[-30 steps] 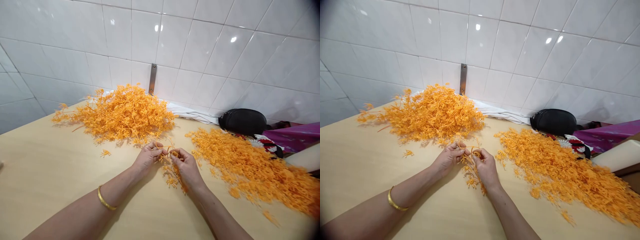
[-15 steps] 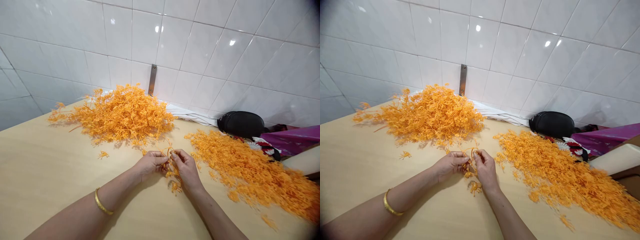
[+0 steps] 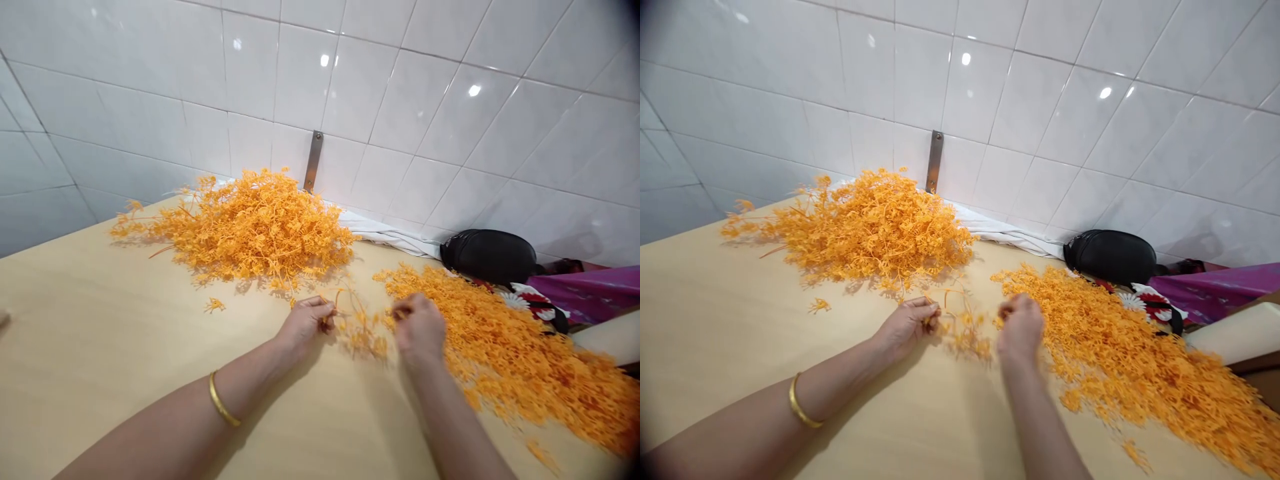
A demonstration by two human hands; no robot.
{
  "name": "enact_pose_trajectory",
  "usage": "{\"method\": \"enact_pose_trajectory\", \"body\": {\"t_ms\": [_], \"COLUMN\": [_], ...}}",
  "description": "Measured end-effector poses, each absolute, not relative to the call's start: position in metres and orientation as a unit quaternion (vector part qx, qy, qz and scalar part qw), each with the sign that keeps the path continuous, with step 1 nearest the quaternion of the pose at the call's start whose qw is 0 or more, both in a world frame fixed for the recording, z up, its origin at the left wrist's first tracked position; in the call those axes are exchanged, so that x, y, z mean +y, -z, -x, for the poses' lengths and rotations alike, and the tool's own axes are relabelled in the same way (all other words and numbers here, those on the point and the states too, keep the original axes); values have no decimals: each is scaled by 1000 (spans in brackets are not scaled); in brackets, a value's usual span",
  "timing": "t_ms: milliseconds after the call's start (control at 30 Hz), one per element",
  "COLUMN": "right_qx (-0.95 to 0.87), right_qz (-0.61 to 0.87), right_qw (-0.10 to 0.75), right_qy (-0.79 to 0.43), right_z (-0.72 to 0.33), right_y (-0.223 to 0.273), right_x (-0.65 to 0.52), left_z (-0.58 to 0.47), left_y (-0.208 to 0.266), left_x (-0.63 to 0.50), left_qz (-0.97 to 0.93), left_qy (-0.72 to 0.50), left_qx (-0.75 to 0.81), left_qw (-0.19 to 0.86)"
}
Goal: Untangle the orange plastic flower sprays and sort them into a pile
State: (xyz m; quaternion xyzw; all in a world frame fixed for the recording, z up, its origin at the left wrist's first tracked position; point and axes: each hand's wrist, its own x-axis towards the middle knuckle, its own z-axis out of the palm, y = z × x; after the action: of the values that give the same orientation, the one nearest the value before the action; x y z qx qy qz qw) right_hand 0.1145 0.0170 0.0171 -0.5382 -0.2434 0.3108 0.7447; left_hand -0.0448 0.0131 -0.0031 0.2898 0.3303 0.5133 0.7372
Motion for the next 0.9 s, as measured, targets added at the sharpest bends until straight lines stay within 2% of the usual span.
{"method": "enact_pose_trajectory", "body": {"t_ms": [67, 167, 333, 500, 667, 767, 900], "right_qx": [-187, -286, -549, -653, -718, -726, -736], "right_qz": [538, 533, 516, 525, 591, 613, 602], "right_qw": [777, 746, 602, 483, 351, 312, 310], "right_qy": [-267, -278, -265, -255, -108, -23, -9], "right_z": [-130, -127, -89, -76, -67, -64, -66], "right_y": [-25, -30, -29, -27, -16, -8, -4], "right_x": [20, 14, -6, -17, -20, -18, -15], "left_z": [49, 52, 57, 59, 55, 54, 58], "left_y": [4, 3, 0, 2, 6, 6, 3], "left_x": [15, 17, 17, 18, 19, 18, 19], "left_qz": [-291, -299, -306, -304, -288, -298, -294], "left_qy": [-525, -488, -424, -407, -425, -421, -407], "left_qx": [324, 323, 333, 304, 278, 269, 255], "left_qw": [731, 753, 785, 806, 812, 813, 826]}}
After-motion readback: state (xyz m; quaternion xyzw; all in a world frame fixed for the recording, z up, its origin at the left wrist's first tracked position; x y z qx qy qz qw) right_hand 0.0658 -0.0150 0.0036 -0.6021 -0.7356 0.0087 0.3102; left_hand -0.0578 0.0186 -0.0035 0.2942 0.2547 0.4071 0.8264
